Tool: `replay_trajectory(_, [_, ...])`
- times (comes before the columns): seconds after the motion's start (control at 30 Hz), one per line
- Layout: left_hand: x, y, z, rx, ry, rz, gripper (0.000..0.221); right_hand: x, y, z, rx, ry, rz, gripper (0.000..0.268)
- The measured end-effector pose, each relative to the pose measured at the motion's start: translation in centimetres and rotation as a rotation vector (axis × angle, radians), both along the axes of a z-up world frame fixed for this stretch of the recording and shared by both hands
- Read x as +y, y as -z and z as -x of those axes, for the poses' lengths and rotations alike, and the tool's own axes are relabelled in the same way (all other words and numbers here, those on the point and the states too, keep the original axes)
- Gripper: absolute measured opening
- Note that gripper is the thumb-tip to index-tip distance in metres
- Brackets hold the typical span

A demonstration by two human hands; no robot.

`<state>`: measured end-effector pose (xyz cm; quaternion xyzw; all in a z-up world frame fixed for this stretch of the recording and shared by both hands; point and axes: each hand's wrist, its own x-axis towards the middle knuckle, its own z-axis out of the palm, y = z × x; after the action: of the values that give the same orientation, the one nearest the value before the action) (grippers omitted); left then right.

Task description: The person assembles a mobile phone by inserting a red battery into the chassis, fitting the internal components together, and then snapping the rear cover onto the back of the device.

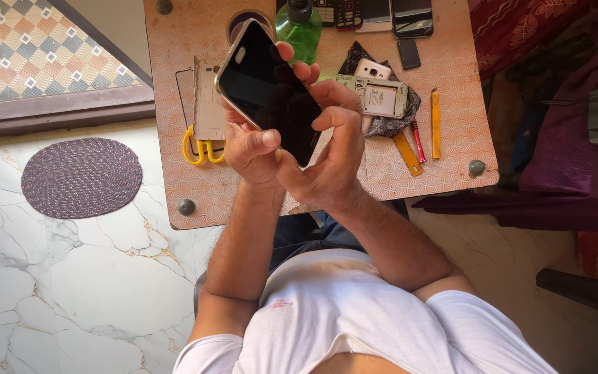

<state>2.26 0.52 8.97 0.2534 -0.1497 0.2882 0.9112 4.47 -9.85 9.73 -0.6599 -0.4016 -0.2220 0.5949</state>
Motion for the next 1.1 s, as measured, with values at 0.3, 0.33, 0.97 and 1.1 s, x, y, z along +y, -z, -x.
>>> replay_trajectory(0.3, [0.3,0.9,0.6,0.095,-0.066,-0.073,0.056,-2.0,-1.2,-0.1,0.055,-0.135,0.168,0.057])
replay_trajectory(0.33, [0.1,1.4,0.5,0.143,-0.103,-0.164,0.056,-2.4,-0.9,-0.2,0.044,-0.09,0.231,0.055])
replay_trajectory(0.97, [1.0,5.9,2.7,0.755,0.162,-0.695,0.041,-6.9,5.6,-1.8,0.596,-0.129,0.199,0.065])
replay_trajectory(1.1, [1.3,6.2,2.8,0.778,0.154,-0.721,0.04,-6.8,4.7,-2.7,0.203,0.019,0.503,0.063])
